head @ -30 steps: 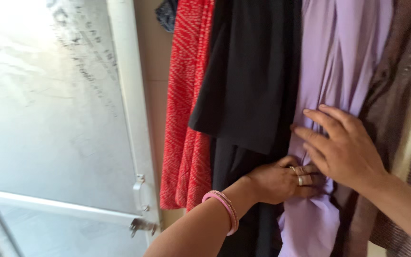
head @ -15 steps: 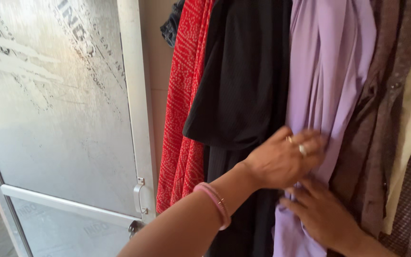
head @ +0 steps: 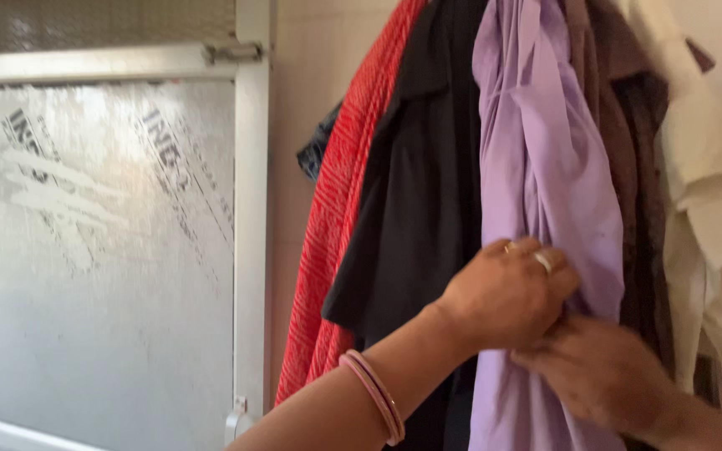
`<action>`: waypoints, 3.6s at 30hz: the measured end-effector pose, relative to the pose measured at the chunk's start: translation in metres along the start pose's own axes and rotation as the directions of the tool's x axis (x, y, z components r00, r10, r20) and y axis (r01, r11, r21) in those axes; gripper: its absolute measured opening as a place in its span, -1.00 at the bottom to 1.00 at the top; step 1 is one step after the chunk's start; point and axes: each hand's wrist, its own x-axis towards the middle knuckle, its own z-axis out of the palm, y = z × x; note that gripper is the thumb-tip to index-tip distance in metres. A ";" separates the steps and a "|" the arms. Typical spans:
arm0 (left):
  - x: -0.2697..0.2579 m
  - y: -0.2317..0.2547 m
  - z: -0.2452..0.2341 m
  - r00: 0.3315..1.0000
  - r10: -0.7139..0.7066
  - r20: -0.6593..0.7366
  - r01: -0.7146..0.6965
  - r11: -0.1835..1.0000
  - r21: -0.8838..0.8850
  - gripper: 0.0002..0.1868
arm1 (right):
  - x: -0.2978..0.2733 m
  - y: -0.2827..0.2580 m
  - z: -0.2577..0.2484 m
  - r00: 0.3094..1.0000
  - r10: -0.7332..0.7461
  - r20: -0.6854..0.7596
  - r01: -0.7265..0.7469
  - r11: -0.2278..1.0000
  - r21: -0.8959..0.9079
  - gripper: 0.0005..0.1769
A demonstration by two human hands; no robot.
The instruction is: The person picks up a purple cloth and a beige towel from the floor, then hangs them on a wall-mounted rack among other garments. The person smooths the fabrics and adjusts their placement on the rack.
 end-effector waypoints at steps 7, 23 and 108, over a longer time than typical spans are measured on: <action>0.052 -0.054 -0.044 0.961 -0.042 -0.274 0.044 0.999 0.000 -0.82 | 0.092 0.047 -0.043 0.985 -0.062 -0.162 0.018 0.966 -0.260 -0.93; 0.138 -0.136 -0.060 0.790 -0.237 -0.566 0.230 0.969 -0.086 -0.76 | 0.214 0.147 -0.068 0.890 0.222 -0.399 -0.381 0.843 -0.380 -0.66; 0.093 -0.143 0.019 0.951 -0.220 -0.216 0.222 0.975 -0.015 0.06 | 0.193 0.131 -0.026 0.908 0.134 -0.397 -0.271 0.911 -0.311 -0.66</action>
